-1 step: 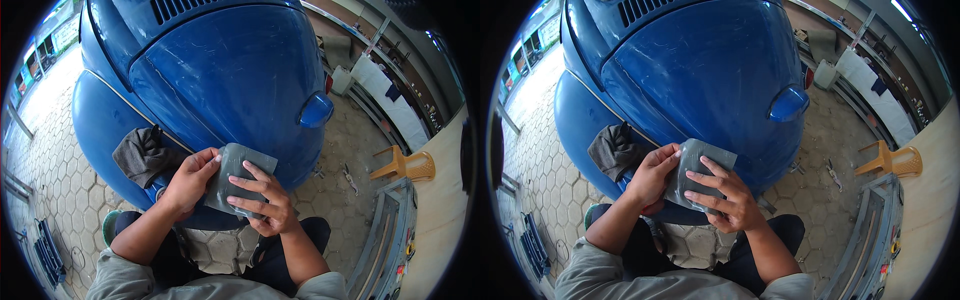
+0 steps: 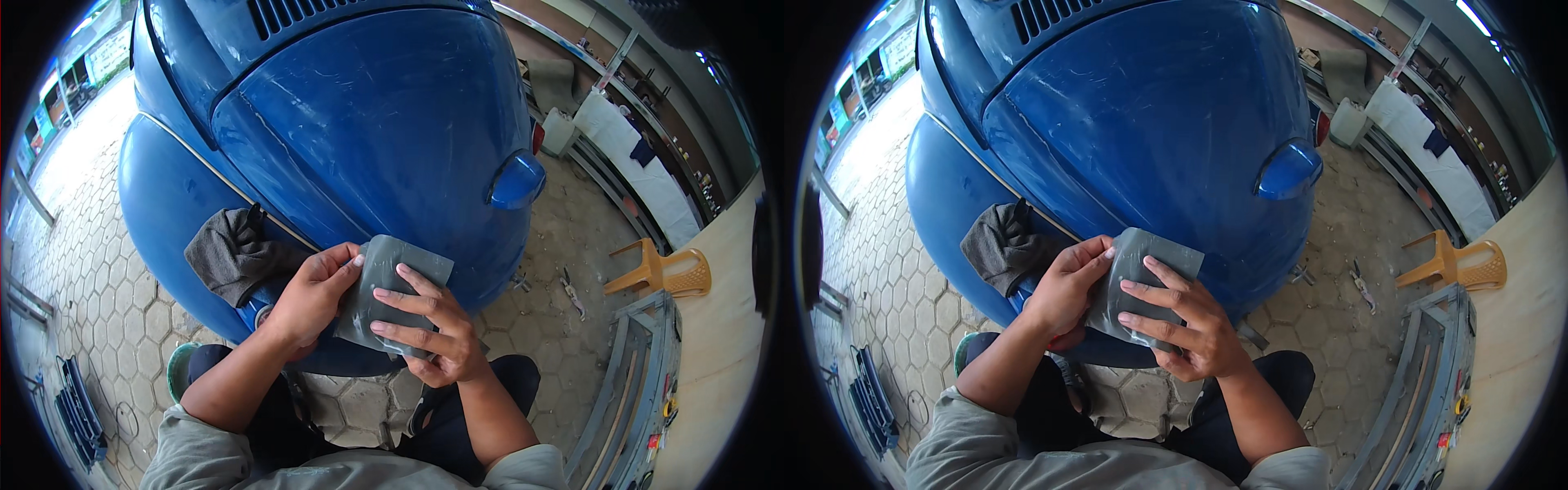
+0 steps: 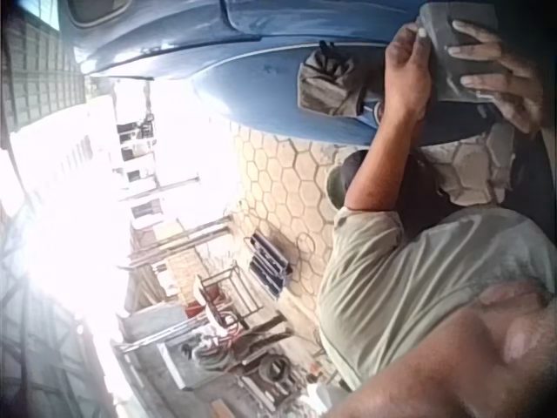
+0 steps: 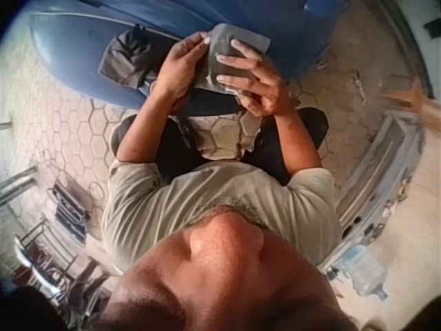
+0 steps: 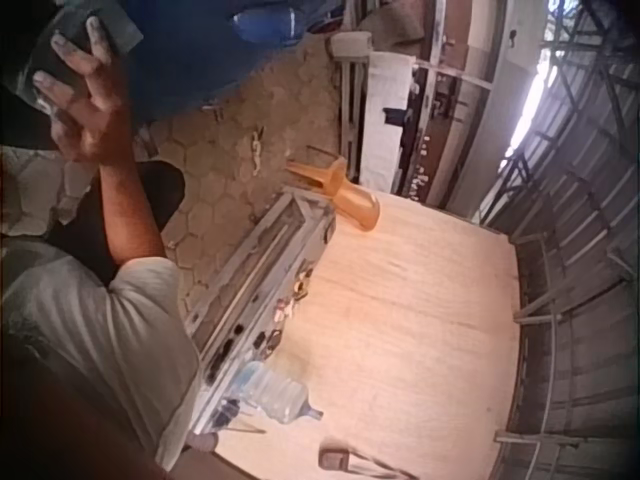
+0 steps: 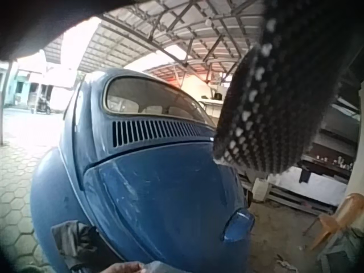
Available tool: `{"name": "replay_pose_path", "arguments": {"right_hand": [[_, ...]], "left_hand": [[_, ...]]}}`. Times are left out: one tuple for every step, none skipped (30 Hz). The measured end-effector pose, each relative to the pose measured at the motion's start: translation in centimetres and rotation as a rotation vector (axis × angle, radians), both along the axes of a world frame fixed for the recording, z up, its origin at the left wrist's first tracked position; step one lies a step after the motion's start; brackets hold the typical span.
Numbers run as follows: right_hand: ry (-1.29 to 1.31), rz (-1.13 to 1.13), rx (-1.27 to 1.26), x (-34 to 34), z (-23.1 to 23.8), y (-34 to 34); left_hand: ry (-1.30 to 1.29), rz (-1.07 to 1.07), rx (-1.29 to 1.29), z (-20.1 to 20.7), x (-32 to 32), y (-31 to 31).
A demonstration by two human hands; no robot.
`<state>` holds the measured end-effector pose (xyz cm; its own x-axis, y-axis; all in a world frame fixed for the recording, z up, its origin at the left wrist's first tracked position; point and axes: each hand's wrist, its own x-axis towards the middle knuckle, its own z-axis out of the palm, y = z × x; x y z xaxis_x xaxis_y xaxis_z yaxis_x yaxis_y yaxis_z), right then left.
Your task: The person sands the rear panel of a car using sandpaper sheets, rubbing different sections of the surface while holding a cloth.
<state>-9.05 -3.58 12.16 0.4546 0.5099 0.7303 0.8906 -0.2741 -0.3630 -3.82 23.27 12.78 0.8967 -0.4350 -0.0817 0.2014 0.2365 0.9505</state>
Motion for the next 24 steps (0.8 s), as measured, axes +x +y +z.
{"name": "replay_pose_path", "arguments": {"right_hand": [[0.001, 0.0, -0.002, 0.0, 0.1, -0.1], [0.052, -0.015, -0.01, 0.0, 0.1, -0.1], [0.104, -0.031, -0.017, -0.1, 0.1, -0.3], [0.104, -0.028, -0.016, 0.0, 0.3, -0.3], [0.099, -0.03, -0.029, 0.2, 0.6, -0.5], [0.093, -0.033, -0.041, 0.5, 0.8, -0.7], [0.074, -0.013, -0.001, 0.9, 0.6, -0.9], [0.074, -0.015, -0.001, 0.7, 0.4, -0.6], [0.04, -0.203, 0.129, 0.4, 0.2, 0.0], [0.006, -0.385, 0.261, 0.2, -0.2, 0.6], [0.067, -0.427, 0.426, 0.3, -0.4, 1.4], [0.15, -0.495, 0.565, 0.1, -0.3, 2.3], [0.381, -0.414, 0.649, 0.0, -1.8, 1.6], [0.614, -0.326, 0.731, -0.1, -2.8, 1.2], [0.611, -0.325, 0.733, -0.3, -3.6, 0.9], [0.571, -0.326, 0.676, -0.3, -3.6, 1.3], [0.532, -0.325, 0.62, -0.4, -3.5, 1.7], [0.539, -0.307, 0.62, -0.5, -3.3, 2.0], [0.432, -0.341, 0.552, -0.4, -2.9, 2.3], [0.328, -0.359, 0.489, -0.2, -2.4, 2.9], [0.314, -0.371, 0.492, -0.1, -1.5, 3.2], [0.362, -0.344, 0.515, 0.4, -1.6, 2.7], [0.355, -0.362, 0.48, 1.1, -1.9, 1.8], [0.352, -0.329, 0.531, 1.7, -1.7, 1.8]], "left_hand": [[0.001, 0.0, -0.002, 0.7, -0.3, -0.5], [0.137, 0.141, -0.063, 1.8, -0.8, -1.5], [0.275, 0.282, -0.124, 2.4, -1.0, -2.0], [0.274, 0.284, -0.123, 2.4, -1.2, -1.9], [0.102, 0.186, -0.104, 2.3, -1.2, -1.8], [-0.069, 0.085, -0.084, 2.1, -1.3, -1.6], [-0.145, 0.032, -0.095, 1.4, -0.9, -1.2], [-0.145, 0.03, -0.095, 1.0, -1.0, -1.3], [-0.192, 0.076, -0.101, 1.0, -1.1, -1.6], [-0.239, 0.127, -0.105, 1.0, -1.3, -1.9], [-0.242, 0.13, -0.104, 0.7, -1.4, -2.0], [-0.297, 0.134, -0.141, 0.4, -1.5, -2.2], [-0.353, 0.134, -0.183, 0.2, -1.7, -2.4], [-0.356, 0.131, -0.183, 0.5, -2.1, -2.6], [-0.348, 0.06, -0.161, 0.9, -2.7, -2.8], [-0.339, -0.001, -0.134, 1.3, -3.2, -2.6], [-0.388, -0.051, -0.055, 0.9, -3.5, -2.1], [-0.387, -0.035, -0.046, 0.6, -3.7, -2.0], [-0.481, 0.018, -0.019, 0.3, -3.6, -2.0], [-0.576, 0.081, 0.02, 0.6, -3.7, -1.6], [-0.645, 0.179, 0.049, 1.3, -3.7, -1.2], [-0.642, 0.218, 0.071, 2.5, -3.7, 0.3], [-0.698, 0.34, 0.092, 4.1, -3.8, 2.0], [-0.752, 0.468, 0.124, 5.6, -4.2, 4.0]]}}
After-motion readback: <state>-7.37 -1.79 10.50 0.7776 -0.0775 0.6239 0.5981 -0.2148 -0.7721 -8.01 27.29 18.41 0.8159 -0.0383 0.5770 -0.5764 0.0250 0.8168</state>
